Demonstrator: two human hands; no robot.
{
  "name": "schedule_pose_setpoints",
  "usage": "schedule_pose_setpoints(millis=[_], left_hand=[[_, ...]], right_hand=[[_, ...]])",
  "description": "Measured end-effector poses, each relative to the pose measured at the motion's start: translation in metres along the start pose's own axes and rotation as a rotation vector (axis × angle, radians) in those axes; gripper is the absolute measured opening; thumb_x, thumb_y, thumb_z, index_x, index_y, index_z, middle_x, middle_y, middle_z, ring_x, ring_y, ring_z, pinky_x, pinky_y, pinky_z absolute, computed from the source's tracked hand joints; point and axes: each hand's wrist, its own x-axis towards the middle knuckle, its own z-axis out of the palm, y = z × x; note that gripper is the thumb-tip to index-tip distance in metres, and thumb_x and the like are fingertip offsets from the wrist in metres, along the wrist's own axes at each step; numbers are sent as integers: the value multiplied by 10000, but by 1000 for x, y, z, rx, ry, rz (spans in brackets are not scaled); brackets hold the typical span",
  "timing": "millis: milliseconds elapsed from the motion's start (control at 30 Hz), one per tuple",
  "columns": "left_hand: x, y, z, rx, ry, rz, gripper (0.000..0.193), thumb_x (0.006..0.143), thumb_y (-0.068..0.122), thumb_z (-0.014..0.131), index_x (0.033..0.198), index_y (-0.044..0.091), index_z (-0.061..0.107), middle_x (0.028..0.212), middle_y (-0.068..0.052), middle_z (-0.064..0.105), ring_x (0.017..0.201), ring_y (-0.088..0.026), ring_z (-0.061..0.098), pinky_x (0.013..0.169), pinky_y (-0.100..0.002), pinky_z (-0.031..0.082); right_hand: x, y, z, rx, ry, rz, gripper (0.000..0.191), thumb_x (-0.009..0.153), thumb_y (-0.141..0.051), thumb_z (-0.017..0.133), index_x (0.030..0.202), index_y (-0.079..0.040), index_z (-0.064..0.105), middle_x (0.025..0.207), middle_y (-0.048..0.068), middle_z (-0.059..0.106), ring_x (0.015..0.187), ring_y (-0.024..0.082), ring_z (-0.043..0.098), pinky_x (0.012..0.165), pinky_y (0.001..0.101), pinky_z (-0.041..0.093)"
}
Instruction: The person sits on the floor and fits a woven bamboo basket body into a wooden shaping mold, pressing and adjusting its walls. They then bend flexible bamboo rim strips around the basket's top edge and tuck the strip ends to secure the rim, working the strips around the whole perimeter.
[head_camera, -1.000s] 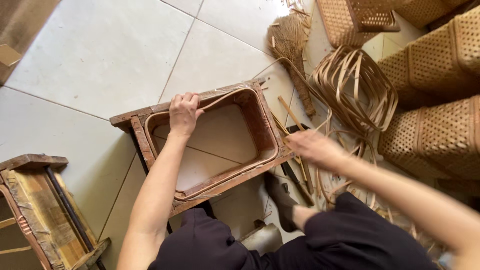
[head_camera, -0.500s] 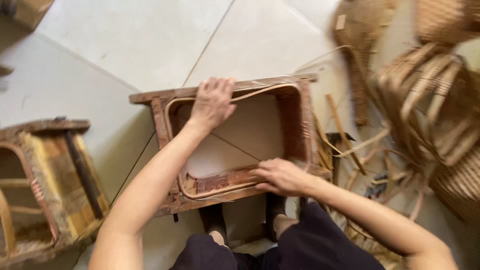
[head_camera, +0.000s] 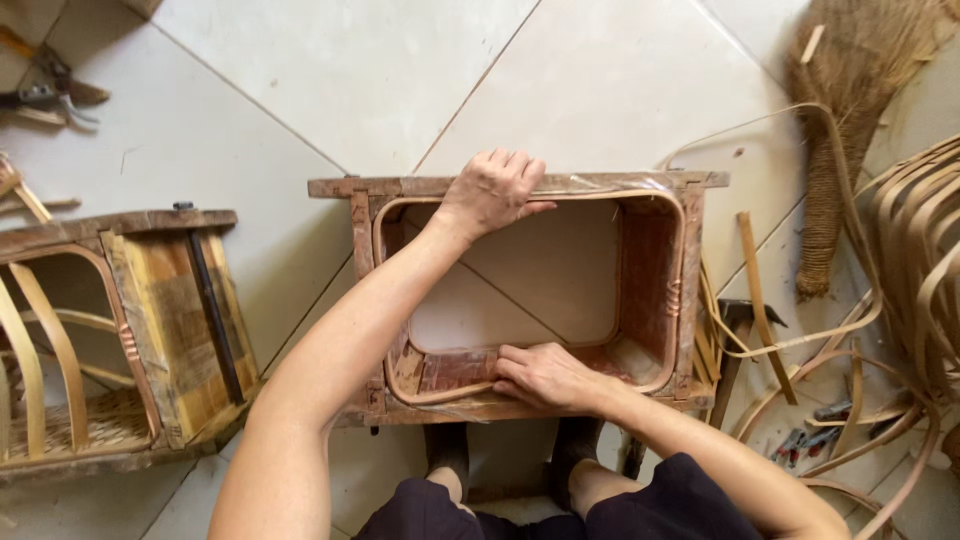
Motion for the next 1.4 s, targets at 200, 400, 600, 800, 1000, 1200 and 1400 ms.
schedule_pose_setpoints(millis=[200, 400, 600, 800, 1000, 1200, 1400], left_hand=[[-3, 2, -17, -74, -87, -41, 580, 916, 581, 667, 1161, 62, 582, 1055, -123, 622, 972, -276, 633, 871, -417, 537], [-121, 103, -101, -605, -254, -148, 729, 890, 468, 753, 1389, 8, 486, 1480, -245, 524, 1277, -442, 539, 1113, -573, 399], [-210, 171, -103, -622, -283, -221, 740, 650, 110, 852, 1336, 89, 577, 1277, -93, 711, 1200, -273, 671, 991, -391, 531], [-194, 160, -105, -637, -436, -222, 702, 795, 203, 805, 1438, 87, 551, 1319, -104, 663, 1218, -273, 637, 1028, -411, 506], [-252, 113, -144, -356, 99, -533, 656, 938, 276, 746, 1514, 96, 487, 1591, -142, 474, 1454, -345, 479, 1215, -490, 408], [-443, 38, -241, -286, 1012, -1091, 786, 829, -165, 666, 1530, 112, 444, 1441, -110, 539, 1286, -213, 619, 963, -324, 603], [-656, 86, -350, 442, 1012, -2066, 703, 915, 170, 776, 1522, 124, 423, 1626, -199, 289, 1519, -353, 265, 1237, -580, 234]], right_hand=[[-14, -17, -17, -18, -13, -21, 330, 973, -308, 675, 1156, -42, 606, 1027, 132, 608, 911, 332, 626, 782, 449, 512], [-60, -23, -27, -142, 70, 47, 774, 726, -357, 820, 1357, -8, 539, 1244, 162, 602, 1062, 335, 608, 891, 449, 484], [-78, -10, -8, -158, 79, -4, 585, 829, -255, 798, 1339, -42, 607, 1267, 99, 648, 1057, 286, 623, 932, 406, 502], [-72, -1, -4, -209, 125, -28, 568, 822, -258, 759, 1309, -15, 599, 1305, 161, 620, 1111, 327, 609, 947, 439, 486], [-45, 29, 11, -262, 251, -87, 517, 758, -228, 755, 1229, -61, 626, 1249, 127, 655, 1080, 337, 650, 900, 429, 518], [-16, 100, 10, -168, 102, 24, 460, 1005, -206, 441, 1433, -93, 563, 1448, 138, 592, 1336, 259, 564, 1138, 389, 433], [29, 90, -4, 219, 118, 467, 442, 1004, -170, 472, 1421, -73, 583, 1391, 148, 625, 1270, 255, 595, 1088, 384, 459]])
